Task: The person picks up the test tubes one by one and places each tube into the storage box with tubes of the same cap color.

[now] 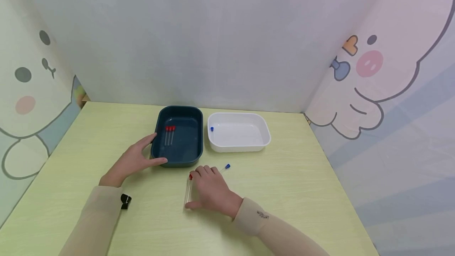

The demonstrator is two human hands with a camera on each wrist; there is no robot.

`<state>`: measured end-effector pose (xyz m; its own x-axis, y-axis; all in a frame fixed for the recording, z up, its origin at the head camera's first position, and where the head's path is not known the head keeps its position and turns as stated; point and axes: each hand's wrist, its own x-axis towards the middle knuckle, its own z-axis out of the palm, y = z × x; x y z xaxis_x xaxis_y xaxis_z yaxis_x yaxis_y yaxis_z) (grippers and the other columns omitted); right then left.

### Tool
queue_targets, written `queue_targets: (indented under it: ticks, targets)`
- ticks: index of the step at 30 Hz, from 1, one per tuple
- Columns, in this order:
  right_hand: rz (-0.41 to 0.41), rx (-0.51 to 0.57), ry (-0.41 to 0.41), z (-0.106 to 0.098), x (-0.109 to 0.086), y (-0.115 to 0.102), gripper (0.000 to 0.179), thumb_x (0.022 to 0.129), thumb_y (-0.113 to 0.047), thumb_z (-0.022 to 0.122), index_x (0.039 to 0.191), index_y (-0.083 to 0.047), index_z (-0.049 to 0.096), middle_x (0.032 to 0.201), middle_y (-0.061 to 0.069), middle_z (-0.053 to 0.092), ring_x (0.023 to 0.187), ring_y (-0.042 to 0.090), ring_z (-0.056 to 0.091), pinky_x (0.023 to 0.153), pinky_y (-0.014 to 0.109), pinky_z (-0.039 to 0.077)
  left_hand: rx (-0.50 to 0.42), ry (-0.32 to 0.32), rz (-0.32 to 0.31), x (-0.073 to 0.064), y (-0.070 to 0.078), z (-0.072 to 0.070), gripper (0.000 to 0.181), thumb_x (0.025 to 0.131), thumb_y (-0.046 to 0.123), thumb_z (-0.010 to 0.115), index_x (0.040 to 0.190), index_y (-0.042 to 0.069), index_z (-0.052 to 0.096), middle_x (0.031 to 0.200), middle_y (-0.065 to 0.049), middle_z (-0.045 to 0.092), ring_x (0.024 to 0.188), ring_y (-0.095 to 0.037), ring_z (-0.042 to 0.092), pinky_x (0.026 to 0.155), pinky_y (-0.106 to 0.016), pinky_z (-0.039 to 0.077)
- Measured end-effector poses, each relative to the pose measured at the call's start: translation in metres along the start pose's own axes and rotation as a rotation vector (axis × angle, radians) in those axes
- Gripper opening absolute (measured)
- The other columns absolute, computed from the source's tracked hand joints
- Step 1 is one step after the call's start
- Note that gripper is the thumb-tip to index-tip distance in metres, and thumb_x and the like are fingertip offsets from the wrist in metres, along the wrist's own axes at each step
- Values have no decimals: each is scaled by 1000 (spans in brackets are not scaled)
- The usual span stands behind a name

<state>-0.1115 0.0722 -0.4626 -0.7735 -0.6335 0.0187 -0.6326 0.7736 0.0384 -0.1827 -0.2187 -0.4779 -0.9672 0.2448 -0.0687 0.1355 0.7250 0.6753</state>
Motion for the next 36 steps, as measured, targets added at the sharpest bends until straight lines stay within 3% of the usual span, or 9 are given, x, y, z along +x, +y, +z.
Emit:
queue_targets:
  ticks: [8, 17, 24, 36]
  targets:
    - [-23, 78, 13, -23, 4, 9, 87, 77, -74, 76, 138, -15, 60, 139, 0, 60, 124, 17, 57, 112, 36, 47, -6, 2, 1, 1, -2, 1, 116, 82, 62, 80, 164, 5, 21, 167, -29, 27, 151, -54, 29, 116, -71, 36]
    - [-6, 104, 19, -42, 18, 27, 89, 79, -71, 77, 142, -11, 58, 140, 3, 60, 131, 20, 55, 119, 39, 42, -10, 5, 8, -1, 0, 1, 114, 83, 59, 80, 164, 5, 22, 167, -30, 27, 151, -54, 29, 116, -72, 36]
    - [17, 194, -1, -50, 46, 49, 92, 80, -66, 79, 148, -10, 53, 151, 6, 54, 142, 24, 49, 125, 43, 38, -25, 3, -6, -1, -2, 3, 115, 81, 61, 80, 164, 6, 22, 168, -28, 26, 151, -53, 29, 116, -72, 36]
    - [76, 243, 11, -55, 96, 75, 91, 83, -63, 77, 153, -11, 48, 155, 9, 49, 145, 27, 46, 127, 45, 34, -29, 16, -3, 0, -3, 3, 116, 81, 61, 80, 164, 4, 23, 167, -28, 28, 152, -53, 29, 116, -71, 36]
